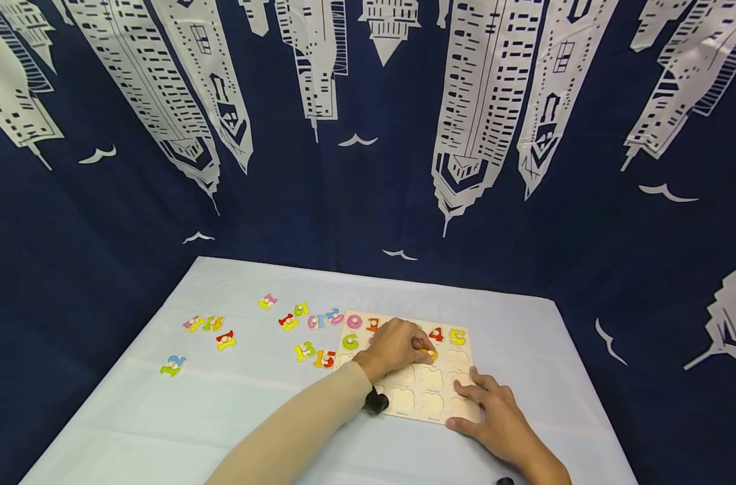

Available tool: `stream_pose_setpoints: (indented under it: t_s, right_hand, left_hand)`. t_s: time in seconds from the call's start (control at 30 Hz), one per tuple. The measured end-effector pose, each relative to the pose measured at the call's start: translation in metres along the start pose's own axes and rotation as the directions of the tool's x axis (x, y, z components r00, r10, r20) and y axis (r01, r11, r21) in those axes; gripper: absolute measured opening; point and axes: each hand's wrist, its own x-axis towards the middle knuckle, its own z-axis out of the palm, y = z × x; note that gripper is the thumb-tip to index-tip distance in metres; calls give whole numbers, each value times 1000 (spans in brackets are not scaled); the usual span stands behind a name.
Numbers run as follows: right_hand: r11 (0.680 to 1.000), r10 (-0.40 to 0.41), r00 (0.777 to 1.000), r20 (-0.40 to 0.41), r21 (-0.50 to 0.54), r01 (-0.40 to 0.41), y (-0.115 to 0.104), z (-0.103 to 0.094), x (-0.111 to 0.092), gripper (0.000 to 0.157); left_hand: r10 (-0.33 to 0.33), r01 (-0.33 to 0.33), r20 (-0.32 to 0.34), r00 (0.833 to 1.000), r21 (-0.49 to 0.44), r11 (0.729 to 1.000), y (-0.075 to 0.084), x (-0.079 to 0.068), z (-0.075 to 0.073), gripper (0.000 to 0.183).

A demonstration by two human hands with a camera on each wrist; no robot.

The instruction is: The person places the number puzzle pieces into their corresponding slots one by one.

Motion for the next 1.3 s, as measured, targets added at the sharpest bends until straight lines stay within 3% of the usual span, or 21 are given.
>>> stream_pose_setpoints:
  t_s: [0.33,0.77,1.1,1.3]
  right_hand:
    - [1000,-7,1000,-8,-5,7,-2,1,0,82]
    - [1000,-4,1000,-17,-12,4,-1,2,-1,81]
    - [1000,12,999,37,-15,-12,-6,3,5,83]
    - [998,42,998,36,-38,-41,-5,-1,5,85]
  left_hand:
    - [-30,30,-4,1000,-81,996,-3,0,-1,12]
    - [-12,11,42,999,27,1000,5,1,-4,12]
    - [73,-73,114,991,-7,997,-13,-21,-21,36]
    - [178,-175,83,980,-40,984,-26,-36,-43,36]
